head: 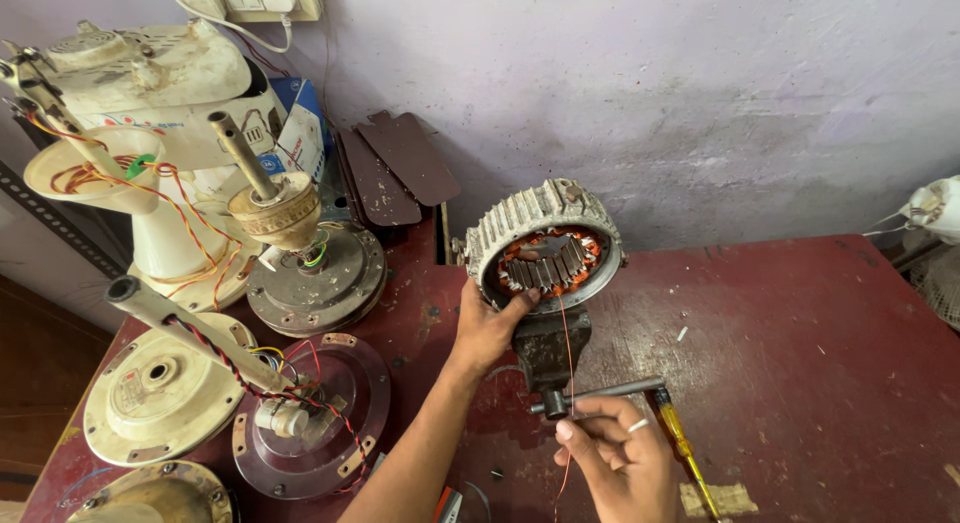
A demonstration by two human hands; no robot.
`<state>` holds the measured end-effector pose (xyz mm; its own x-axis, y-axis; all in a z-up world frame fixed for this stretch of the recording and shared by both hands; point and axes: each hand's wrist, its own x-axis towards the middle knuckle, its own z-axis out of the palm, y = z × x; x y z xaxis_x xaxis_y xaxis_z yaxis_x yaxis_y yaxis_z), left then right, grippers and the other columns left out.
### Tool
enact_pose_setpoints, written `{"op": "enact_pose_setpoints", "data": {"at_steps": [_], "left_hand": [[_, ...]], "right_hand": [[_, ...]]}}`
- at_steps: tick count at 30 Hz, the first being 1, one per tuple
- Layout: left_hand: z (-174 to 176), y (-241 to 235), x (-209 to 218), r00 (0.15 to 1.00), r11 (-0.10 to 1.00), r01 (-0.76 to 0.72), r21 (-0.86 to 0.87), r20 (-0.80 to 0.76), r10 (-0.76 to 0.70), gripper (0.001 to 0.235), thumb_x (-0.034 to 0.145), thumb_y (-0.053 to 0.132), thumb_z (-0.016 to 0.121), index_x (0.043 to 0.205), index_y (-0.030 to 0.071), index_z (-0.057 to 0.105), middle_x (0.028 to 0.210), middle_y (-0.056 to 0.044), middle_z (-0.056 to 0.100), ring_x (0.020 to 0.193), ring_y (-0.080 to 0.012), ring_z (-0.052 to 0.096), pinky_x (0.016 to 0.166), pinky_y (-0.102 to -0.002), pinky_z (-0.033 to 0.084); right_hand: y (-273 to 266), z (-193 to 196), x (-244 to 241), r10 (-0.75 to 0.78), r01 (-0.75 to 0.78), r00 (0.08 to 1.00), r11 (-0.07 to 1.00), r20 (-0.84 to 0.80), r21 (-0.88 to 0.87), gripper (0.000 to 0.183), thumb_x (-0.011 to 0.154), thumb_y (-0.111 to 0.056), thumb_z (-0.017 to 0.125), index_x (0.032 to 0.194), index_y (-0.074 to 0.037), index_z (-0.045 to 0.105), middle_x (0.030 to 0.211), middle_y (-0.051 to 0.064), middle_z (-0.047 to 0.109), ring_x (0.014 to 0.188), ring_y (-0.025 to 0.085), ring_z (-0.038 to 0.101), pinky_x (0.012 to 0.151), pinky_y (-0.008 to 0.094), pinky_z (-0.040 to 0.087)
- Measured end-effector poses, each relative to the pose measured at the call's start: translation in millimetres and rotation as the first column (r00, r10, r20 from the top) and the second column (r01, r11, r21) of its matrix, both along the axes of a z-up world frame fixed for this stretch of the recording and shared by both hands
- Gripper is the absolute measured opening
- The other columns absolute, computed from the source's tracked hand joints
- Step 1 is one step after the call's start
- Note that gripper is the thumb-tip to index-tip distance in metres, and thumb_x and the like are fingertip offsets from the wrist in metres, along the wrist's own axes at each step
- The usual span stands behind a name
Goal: The person secures a motor armature in a bench vise and uses a screwdriver to tuck and adjust copper windings within the armature slots. The person repeatedly rotates the armature and continues to arrange the windings throughout the clip.
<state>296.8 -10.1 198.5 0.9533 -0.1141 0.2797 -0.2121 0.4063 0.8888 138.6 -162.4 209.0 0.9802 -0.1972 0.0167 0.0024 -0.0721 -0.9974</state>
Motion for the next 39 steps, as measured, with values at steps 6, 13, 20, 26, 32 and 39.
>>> {"op": "enact_pose_setpoints", "data": {"at_steps": [6,13,20,26,32,39], "left_hand": [[-3,-3,-1,0.995,0.999,-0.053,-0.003,-0.09,0.052,0.041,0.086,0.003,0.078,0.122,0.0,0.061,0.107,-0.012,0.074,0.094,-0.0185,0.072,0.082,-0.034,0.063],[2,1,1,0.998,0.998,-0.058,-0.006,-0.038,0.057,0.059,0.076,-0.001,0.084,0.127,0.001,0.055,0.118,-0.015,0.07,0.109,-0.0238,0.07,0.096,-0.038,0.061],[9,2,0,0.993,0.997,-0.059,-0.049,-0.102,0.053,0.065,0.072,-0.005,0.085,0.126,0.003,0.05,0.117,-0.015,0.068,0.108,-0.024,0.07,0.095,-0.039,0.063],[8,1,-1,0.999,0.999,-0.035,-0.027,-0.04,0.034,0.062,0.074,-0.006,0.084,0.127,0.001,0.054,0.118,-0.014,0.07,0.109,-0.0238,0.07,0.095,-0.038,0.062],[8,1,-1,0.997,0.995,-0.052,-0.08,-0.056,0.047,0.063,0.072,-0.007,0.084,0.126,0.003,0.052,0.116,-0.014,0.07,0.107,-0.0228,0.07,0.093,-0.038,0.062],[14,7,-3,0.999,0.996,-0.043,0.082,0.023,0.041,0.052,0.077,-0.001,0.084,0.124,0.003,0.062,0.115,-0.011,0.072,0.107,-0.02,0.07,0.094,-0.035,0.059]], "right_hand": [[3,-9,10,-0.123,0.124,0.98,0.992,0.155,0.003,0.017,0.086,-0.004,0.073,0.101,0.005,0.074,0.071,0.012,0.077,0.057,0.01,0.068,0.051,0.023,0.055],[16,11,40,-0.089,0.152,0.936,0.974,0.34,-0.165,0.016,0.089,-0.008,0.073,0.101,0.002,0.074,0.07,0.007,0.076,0.052,0.007,0.068,0.041,0.02,0.051],[18,31,65,-0.14,0.217,0.941,0.948,0.309,-0.232,0.02,0.09,-0.012,0.073,0.104,0.001,0.076,0.068,0.006,0.075,0.053,0.007,0.066,0.045,0.02,0.051],[16,34,72,-0.151,0.216,0.951,0.949,0.27,-0.229,0.024,0.091,-0.015,0.073,0.109,0.0,0.077,0.07,0.005,0.076,0.057,0.007,0.067,0.049,0.021,0.051],[9,28,73,-0.079,0.149,0.96,0.957,0.27,-0.249,0.029,0.092,-0.02,0.072,0.114,-0.002,0.077,0.074,0.005,0.075,0.055,0.006,0.063,0.045,0.022,0.047],[6,23,78,-0.042,0.092,0.97,0.976,0.24,-0.2,0.033,0.094,-0.025,0.07,0.117,-0.002,0.075,0.077,0.004,0.073,0.059,0.006,0.063,0.049,0.02,0.049]]}}
